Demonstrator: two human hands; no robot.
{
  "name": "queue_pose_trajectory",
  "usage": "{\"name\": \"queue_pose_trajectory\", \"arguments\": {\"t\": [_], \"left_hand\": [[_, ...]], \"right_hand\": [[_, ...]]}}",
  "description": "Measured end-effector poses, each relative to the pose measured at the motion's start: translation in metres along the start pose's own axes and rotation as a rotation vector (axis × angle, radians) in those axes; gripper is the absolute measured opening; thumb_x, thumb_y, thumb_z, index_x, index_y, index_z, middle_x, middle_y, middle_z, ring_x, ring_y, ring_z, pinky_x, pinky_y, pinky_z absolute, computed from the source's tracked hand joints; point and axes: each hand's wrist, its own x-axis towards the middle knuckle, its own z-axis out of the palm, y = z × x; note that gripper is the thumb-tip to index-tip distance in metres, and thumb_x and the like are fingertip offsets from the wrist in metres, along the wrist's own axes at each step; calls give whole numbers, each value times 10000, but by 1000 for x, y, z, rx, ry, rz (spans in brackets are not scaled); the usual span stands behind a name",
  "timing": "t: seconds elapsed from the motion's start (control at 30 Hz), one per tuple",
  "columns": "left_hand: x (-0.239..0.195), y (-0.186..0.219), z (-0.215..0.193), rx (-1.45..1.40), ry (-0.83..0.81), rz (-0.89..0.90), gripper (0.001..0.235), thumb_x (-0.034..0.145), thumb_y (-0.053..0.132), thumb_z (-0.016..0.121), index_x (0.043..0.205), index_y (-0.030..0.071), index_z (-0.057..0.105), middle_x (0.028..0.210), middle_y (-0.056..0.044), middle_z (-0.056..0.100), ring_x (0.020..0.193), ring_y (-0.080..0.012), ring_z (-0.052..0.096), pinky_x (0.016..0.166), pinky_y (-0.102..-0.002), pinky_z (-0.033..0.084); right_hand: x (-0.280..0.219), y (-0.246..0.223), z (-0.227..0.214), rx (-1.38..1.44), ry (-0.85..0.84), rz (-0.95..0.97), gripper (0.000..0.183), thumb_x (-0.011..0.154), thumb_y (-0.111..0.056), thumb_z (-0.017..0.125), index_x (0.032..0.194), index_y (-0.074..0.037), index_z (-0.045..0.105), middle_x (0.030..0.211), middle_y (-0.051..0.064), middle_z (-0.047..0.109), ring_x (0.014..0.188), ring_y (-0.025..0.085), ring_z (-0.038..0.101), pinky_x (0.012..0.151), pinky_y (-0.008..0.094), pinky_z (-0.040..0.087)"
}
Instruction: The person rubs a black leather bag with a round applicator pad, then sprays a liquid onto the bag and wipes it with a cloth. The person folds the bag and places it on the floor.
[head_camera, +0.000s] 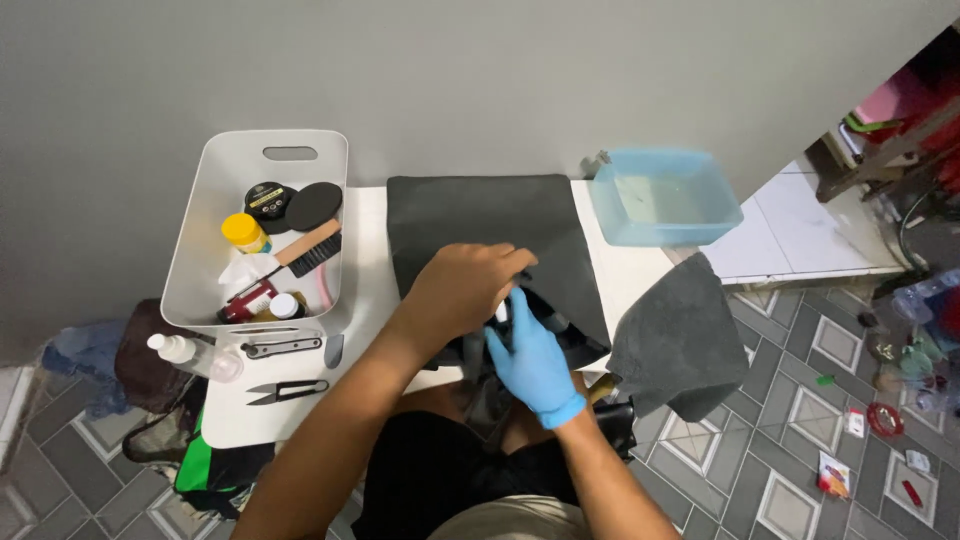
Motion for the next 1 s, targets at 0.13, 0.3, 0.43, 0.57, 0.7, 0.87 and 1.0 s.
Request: {"name": "queue_pose_trajectory", "arguments": {"t": [0.13, 0.3, 0.43, 0.57, 0.7, 0.87, 1.0], "left_hand": [[-26, -4, -24, -615, -284, -289, 476, 941, 239, 576, 1404, 132, 562, 908, -91, 630, 810, -296, 617, 747, -434, 501], [-73, -13, 44, -1073, -8, -246, 473, 1031, 104, 316, 1467, 129, 497, 985, -45, 523, 858, -187, 515, 839, -337, 492], [-65, 17, 78, -1465, 253, -521, 310, 1037, 172, 533, 1318, 82, 631, 1095, -82, 694, 1053, -213, 701, 932, -343, 578], [-51, 45, 85, -1628, 461, -680, 272, 983, 147, 631, 1217, 15, 675, 1131, -164, 761, 979, -258, 779, 811, -304, 613], [-66, 49, 73, -1441, 373, -734, 271, 981, 206, 616, 1191, 61, 707, 1087, -105, 783, 856, -206, 797, 761, -289, 609], [-101, 40, 61, -1305, 316, -828, 335, 955, 274, 618, 1192, 58, 713, 1112, -114, 797, 785, -175, 782, 773, -286, 635], [-130, 38, 72, -1245, 394, -833, 272, 973, 246, 620, 1162, 86, 731, 1063, -88, 809, 750, -143, 751, 732, -261, 591]], "right_hand": [[-26, 5, -46, -214, -254, -167, 553, 917, -204, 666, 1432, -126, 482, 1194, 186, 698, 1023, 420, 678, 849, 543, 534], [-52, 40, -85, -116, -576, 96, 712, 895, -192, 720, 1540, -324, 450, 1594, -111, 534, 1407, 115, 578, 1138, 299, 426], [-46, 18, -83, 160, -163, 136, 778, 892, -132, 663, 1605, -221, 365, 1320, 24, 621, 1221, 118, 550, 1121, 288, 367], [-37, -1, -67, 284, 52, 144, 748, 927, -131, 611, 1621, -205, 341, 1053, 46, 744, 920, 154, 656, 968, 316, 507], [9, 36, -62, 101, 248, -42, 595, 945, -112, 584, 1519, -54, 438, 1525, 157, 555, 1374, 285, 555, 1142, 389, 405], [52, 63, -65, 56, 355, 168, 327, 944, -149, 577, 1267, -185, 543, 603, 33, 463, 567, 178, 381, 632, 333, 385], [56, 53, -42, 22, 219, 83, 409, 918, -126, 580, 1318, -189, 526, 650, 39, 533, 523, 174, 432, 589, 362, 409]]}}
